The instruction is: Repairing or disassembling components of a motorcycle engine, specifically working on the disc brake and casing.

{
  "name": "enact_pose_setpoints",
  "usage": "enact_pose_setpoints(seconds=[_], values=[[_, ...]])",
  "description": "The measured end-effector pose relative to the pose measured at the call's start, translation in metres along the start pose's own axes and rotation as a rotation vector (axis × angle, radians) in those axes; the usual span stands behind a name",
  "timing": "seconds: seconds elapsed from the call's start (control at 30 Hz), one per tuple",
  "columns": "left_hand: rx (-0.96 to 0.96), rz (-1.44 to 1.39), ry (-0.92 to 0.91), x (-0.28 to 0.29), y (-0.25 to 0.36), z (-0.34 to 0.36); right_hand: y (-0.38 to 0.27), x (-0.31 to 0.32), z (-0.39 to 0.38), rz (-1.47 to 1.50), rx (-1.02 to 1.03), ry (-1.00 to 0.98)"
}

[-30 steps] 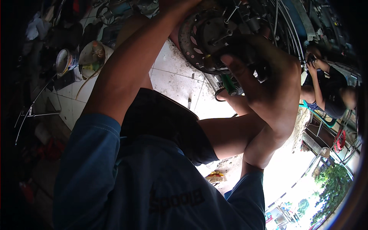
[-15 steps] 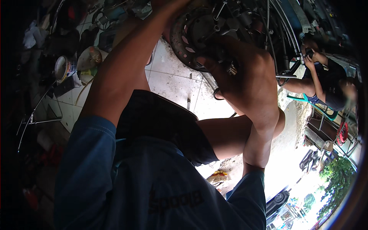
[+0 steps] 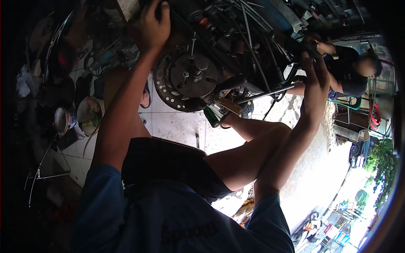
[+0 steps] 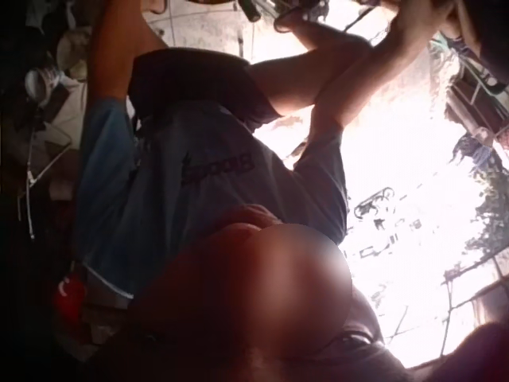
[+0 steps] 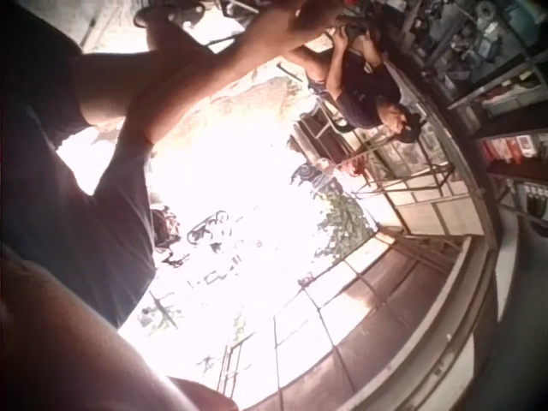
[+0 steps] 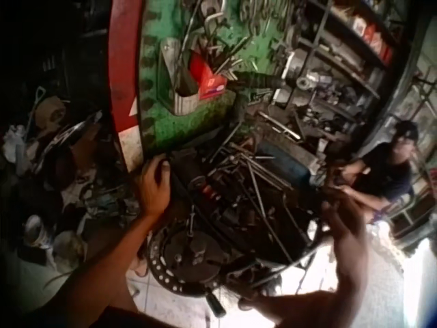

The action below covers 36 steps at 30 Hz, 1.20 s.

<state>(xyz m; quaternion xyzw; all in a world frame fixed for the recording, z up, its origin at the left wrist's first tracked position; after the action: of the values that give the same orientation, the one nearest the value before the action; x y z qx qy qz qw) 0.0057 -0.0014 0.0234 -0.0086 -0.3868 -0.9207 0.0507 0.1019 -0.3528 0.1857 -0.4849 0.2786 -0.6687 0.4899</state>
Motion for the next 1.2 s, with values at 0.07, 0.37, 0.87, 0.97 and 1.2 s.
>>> enact_pose_setpoints(seconds=[0.07, 0.37, 0.87, 0.97, 1.2], values=[[-0.008, -0.036, 0.039, -0.002, -0.017, -0.002, 0.027, 0.004, 0.008, -0.099, 0.036, -0.064], [-0.023, -0.104, -0.028, -0.004, -0.023, 0.004, 0.013, -0.052, -0.014, -0.152, 0.212, -0.286], [0.106, -0.09, -0.07, -0.01, -0.018, 0.0, 0.021, -0.159, -0.007, -0.332, 0.539, -0.702], [0.041, -0.126, -0.032, -0.009, -0.02, 0.001, 0.03, -0.158, -0.007, -0.44, 0.624, -0.642], [0.059, -0.117, -0.077, -0.006, -0.024, 0.002, 0.007, -0.095, 0.01, -0.255, 0.345, -0.471]])
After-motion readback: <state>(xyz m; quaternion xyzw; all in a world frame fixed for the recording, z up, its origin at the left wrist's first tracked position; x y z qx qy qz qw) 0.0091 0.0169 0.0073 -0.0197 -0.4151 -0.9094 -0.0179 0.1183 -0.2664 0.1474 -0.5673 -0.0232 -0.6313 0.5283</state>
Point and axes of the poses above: each hand's wrist, its own z-axis towards the middle knuckle, its own x-axis out of the back of the hand, y = z × x, the point moved 3 cm from there along z, towards the middle knuckle, and after that the axes turned 14 degrees about y, right-handed, at the moved point
